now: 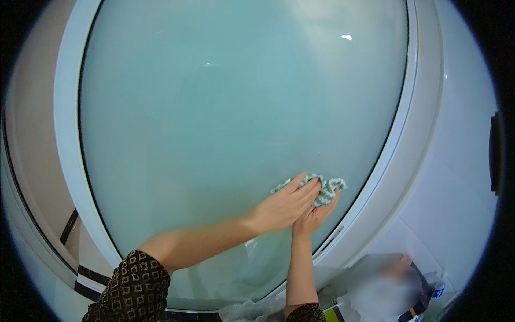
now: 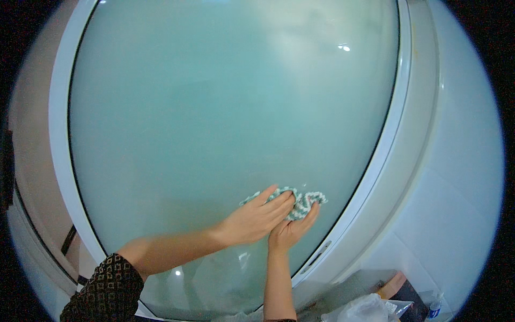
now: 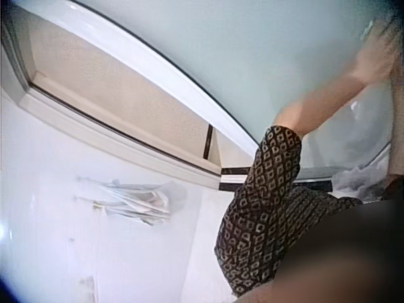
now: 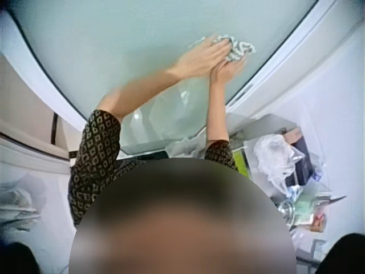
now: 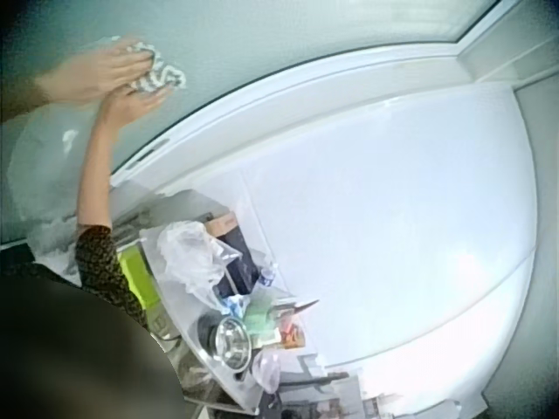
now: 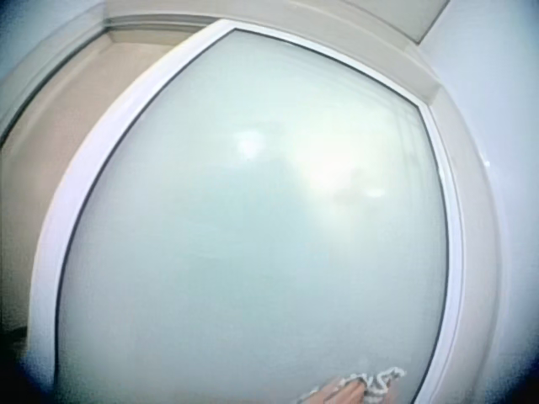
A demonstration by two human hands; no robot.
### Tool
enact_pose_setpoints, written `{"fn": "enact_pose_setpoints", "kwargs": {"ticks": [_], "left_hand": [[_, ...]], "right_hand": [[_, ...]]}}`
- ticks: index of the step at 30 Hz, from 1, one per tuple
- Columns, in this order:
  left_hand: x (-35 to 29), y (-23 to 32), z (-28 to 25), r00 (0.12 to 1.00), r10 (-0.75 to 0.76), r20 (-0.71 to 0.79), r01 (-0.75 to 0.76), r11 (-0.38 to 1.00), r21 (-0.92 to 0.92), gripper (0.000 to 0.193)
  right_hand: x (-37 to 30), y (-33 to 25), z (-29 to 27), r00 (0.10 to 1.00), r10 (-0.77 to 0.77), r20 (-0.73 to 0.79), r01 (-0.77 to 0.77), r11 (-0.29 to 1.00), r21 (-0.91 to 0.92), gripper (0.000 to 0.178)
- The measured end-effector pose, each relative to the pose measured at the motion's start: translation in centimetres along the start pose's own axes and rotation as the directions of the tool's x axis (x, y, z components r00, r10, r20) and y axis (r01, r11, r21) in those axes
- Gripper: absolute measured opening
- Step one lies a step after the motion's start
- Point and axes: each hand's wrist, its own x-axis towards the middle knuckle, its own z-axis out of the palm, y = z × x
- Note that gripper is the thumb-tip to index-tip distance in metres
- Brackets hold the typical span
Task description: The person wipes a glass door, a red range hood, and a black rice cooker with a green and white cloth. They then walk to the dining area, pick up a small metal cup, and place it on a nearby table.
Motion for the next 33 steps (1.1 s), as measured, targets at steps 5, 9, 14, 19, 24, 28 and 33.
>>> {"fn": "enact_pose_setpoints", "kwargs": {"ticks": [5,9,14,19,24,28,33], "left_hand": [[1.1,-4.5,-1.8,0.976,-0.136,-0.171,0.130,0.991,-0.044,0.040],[-1.1,-9.1,-4.8,0.919,-0.268,-0.290,0.277,0.961,-0.011,0.037],[-7.5,-9.8,-8.4,0.877,-0.423,-0.228,0.445,0.894,0.053,0.038],[-17.9,-3.5,-8.7,0.825,-0.564,0.021,0.560,0.823,0.092,0.039],[-28.8,5.8,-6.6,0.808,-0.557,0.193,0.546,0.830,0.115,0.038],[-29.3,6.6,-6.5,0.755,-0.623,0.202,0.625,0.778,0.060,0.048],[-24.7,-1.9,-9.5,0.692,-0.721,-0.043,0.721,0.686,0.100,0.055]], "right_hand": [[4.9,-4.0,1.0,0.984,-0.177,-0.022,0.177,0.984,0.005,0.056],[8.3,-10.1,3.5,0.965,-0.256,-0.060,0.258,0.966,0.034,0.056],[5.2,-16.1,4.9,0.913,-0.407,0.017,0.406,0.913,0.031,0.049],[-7.6,-17.0,3.2,0.863,-0.444,0.242,0.389,0.889,0.243,0.040],[-20.9,-13.6,0.5,0.719,-0.608,0.336,0.539,0.793,0.283,0.030],[-19.9,-13.6,0.1,0.701,-0.639,0.316,0.544,0.766,0.342,0.030],[-10.6,-20.7,3.1,0.771,-0.606,0.193,0.537,0.783,0.313,0.037]]}}
